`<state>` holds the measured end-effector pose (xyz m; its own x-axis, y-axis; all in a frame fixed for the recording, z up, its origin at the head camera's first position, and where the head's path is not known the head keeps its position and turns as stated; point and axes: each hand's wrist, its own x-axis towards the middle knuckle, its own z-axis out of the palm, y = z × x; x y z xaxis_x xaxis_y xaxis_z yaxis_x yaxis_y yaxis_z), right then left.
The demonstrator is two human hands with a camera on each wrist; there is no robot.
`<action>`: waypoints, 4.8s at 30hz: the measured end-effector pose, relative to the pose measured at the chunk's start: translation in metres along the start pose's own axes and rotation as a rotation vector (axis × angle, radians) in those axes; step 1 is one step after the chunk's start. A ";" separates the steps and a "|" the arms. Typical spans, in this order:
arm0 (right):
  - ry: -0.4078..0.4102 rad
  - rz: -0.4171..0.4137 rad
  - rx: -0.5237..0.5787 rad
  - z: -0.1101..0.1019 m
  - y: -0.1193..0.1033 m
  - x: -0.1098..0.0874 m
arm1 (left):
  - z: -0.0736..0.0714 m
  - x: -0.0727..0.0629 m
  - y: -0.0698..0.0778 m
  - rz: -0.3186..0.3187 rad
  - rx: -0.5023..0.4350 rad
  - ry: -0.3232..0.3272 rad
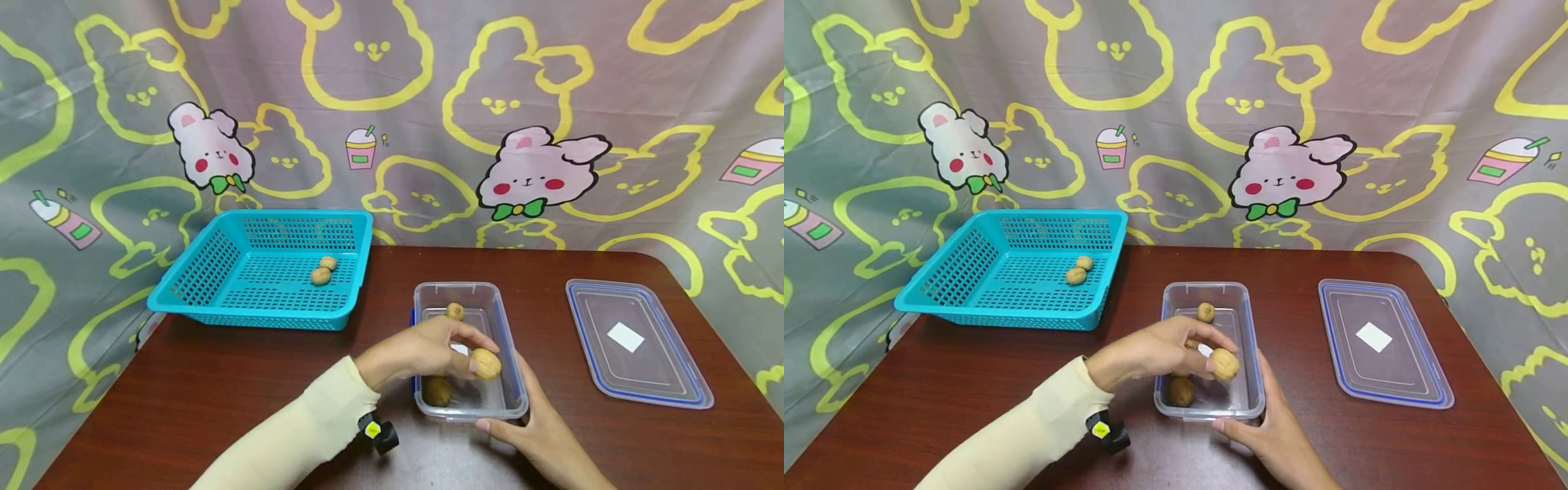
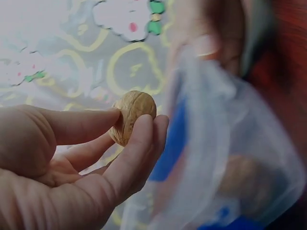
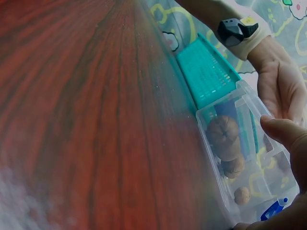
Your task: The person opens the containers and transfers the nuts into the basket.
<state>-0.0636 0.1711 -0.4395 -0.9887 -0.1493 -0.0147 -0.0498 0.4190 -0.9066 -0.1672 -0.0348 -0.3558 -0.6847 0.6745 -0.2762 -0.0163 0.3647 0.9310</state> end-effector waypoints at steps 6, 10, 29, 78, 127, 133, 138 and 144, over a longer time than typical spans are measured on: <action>0.014 -0.016 -0.001 0.000 -0.001 0.001 | -0.034 -0.023 0.006 0.061 -0.116 0.018; 0.015 -0.008 -0.001 0.000 -0.001 0.001 | -0.057 -0.039 0.011 0.115 -0.153 0.054; -0.002 0.042 0.011 0.000 -0.003 0.001 | -0.172 -0.113 0.021 0.179 -0.308 0.273; 0.012 0.067 -0.035 -0.001 0.000 0.001 | -0.293 -0.050 -0.073 -0.557 -0.320 0.533; -0.015 0.099 0.019 -0.003 -0.003 0.003 | -0.254 -0.070 -0.008 -0.377 0.234 0.506; -0.018 0.131 0.041 -0.003 -0.006 0.004 | -0.219 -0.081 0.010 -0.207 0.264 0.548; -0.012 0.121 0.014 -0.002 -0.006 0.002 | -0.190 -0.091 0.016 -0.101 0.306 0.532; -0.007 0.104 -0.006 -0.002 -0.004 0.001 | -0.161 -0.098 0.014 -0.003 0.220 0.447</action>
<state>-0.0650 0.1715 -0.4353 -0.9876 -0.1105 -0.1117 0.0526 0.4376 -0.8976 -0.2182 -0.1993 -0.2773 -0.9312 0.3493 -0.1041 0.1027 0.5253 0.8447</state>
